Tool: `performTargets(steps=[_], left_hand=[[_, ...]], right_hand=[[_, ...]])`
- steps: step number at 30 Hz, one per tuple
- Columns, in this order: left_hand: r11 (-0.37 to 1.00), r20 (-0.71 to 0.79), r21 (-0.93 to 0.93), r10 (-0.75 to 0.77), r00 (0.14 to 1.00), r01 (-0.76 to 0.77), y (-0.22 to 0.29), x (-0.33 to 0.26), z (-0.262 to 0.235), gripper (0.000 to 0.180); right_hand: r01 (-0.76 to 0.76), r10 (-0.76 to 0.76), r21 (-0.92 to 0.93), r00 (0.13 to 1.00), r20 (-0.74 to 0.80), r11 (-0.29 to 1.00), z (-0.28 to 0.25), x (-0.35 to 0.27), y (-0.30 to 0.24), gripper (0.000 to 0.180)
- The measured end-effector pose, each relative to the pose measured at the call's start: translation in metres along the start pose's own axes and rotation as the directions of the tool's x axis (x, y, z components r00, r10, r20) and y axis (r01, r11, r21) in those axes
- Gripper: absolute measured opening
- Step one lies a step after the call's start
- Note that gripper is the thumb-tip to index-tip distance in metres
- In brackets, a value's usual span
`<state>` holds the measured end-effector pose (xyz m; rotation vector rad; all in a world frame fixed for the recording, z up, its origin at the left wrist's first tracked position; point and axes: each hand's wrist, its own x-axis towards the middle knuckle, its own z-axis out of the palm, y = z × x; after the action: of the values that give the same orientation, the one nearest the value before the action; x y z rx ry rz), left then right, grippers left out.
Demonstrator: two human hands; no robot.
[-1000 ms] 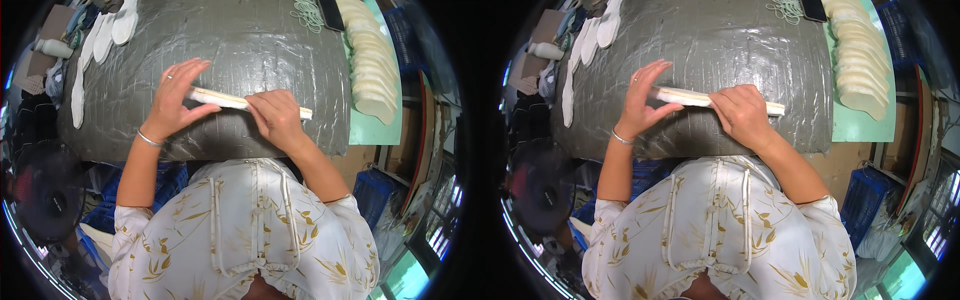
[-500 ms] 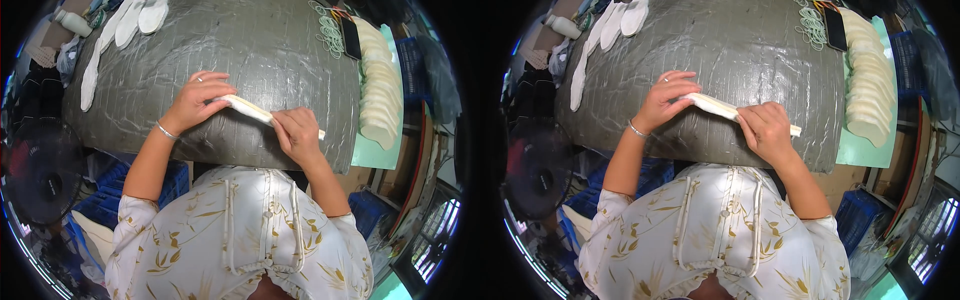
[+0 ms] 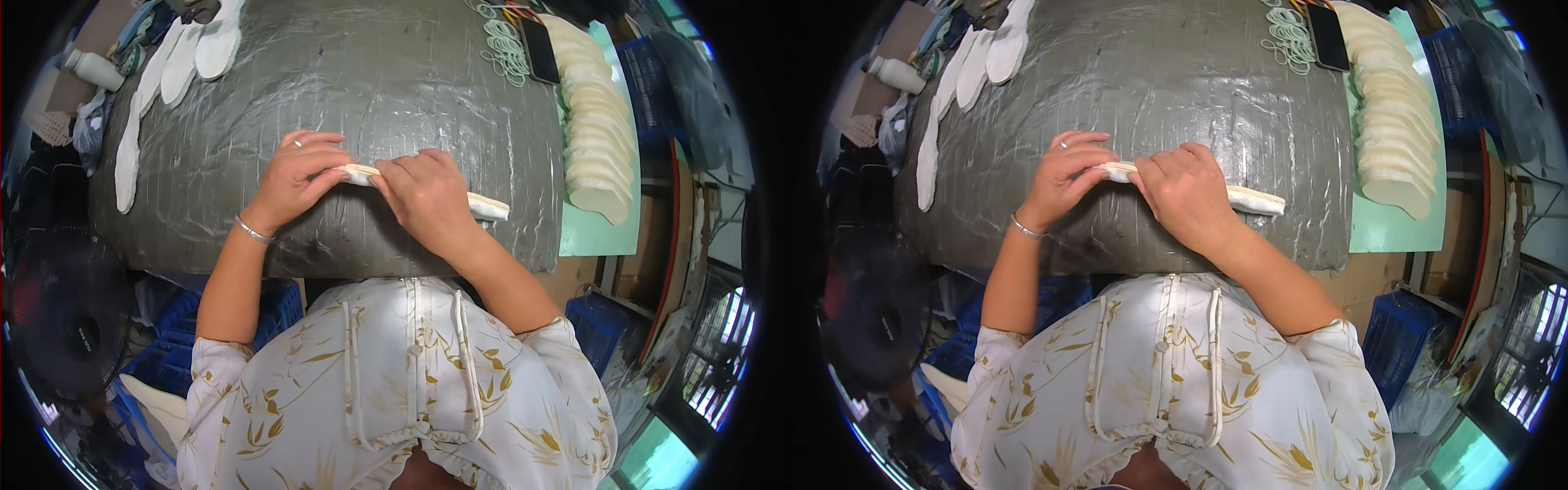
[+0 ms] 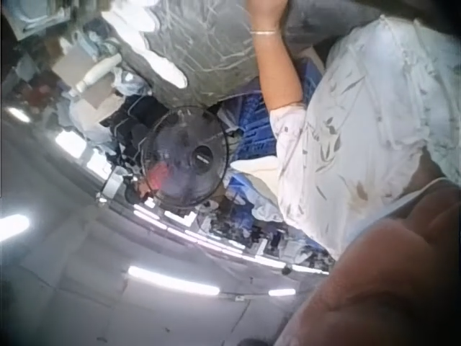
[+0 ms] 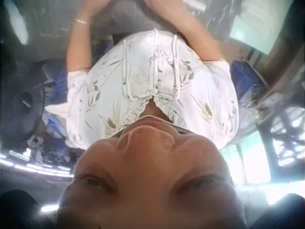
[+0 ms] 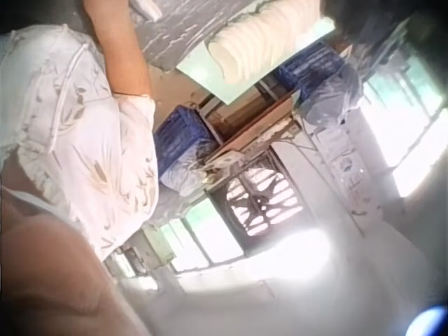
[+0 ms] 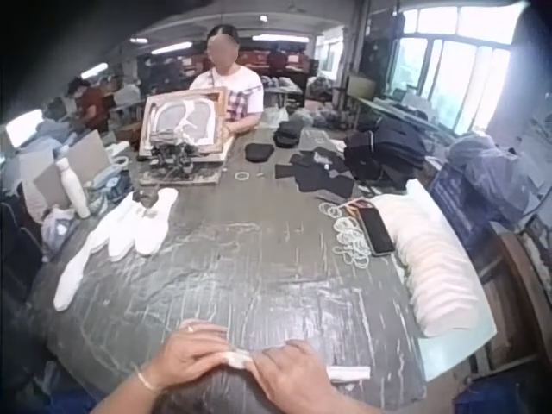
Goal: Checking and stacking shoe insoles at a workbench.
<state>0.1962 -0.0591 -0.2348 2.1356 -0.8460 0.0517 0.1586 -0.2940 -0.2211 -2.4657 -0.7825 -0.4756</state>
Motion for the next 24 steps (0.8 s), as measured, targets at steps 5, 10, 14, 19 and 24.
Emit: performTargets(steps=[5, 10, 14, 19, 24], left_hand=[[0.998, 0.03, -0.067, 0.01, 1.0, -0.008, 0.021, 0.02, -0.003, 0.016], [0.998, 0.08, 0.032, -0.05, 0.996, 0.047, 0.024, 0.024, -0.001, 0.014], [0.998, 0.12, 0.055, -0.001, 0.993, -0.006, 0.025, 0.025, -0.004, 0.015], [0.974, 0.198, 0.219, 0.007, 0.98, -0.051, 0.065, 0.044, 0.004, 0.033], [0.91, 0.254, 0.35, 0.139, 0.957, -0.225, 0.091, 0.066, 0.045, 0.033]], right_hand=[[0.039, -0.044, -0.042, 0.993, -0.114, 0.998, 0.0, -0.004, 0.007, 0.008], [-0.034, 0.034, -0.012, 0.998, -0.044, 0.999, -0.002, -0.015, 0.008, 0.027], [-0.208, 0.211, 0.053, 0.976, -0.06, 0.977, -0.035, -0.047, 0.028, 0.041], [-0.288, 0.295, 0.101, 0.953, -0.07, 0.952, -0.075, -0.103, 0.072, 0.038], [-0.302, 0.315, 0.178, 0.948, -0.05, 0.937, -0.068, -0.103, 0.07, 0.028]])
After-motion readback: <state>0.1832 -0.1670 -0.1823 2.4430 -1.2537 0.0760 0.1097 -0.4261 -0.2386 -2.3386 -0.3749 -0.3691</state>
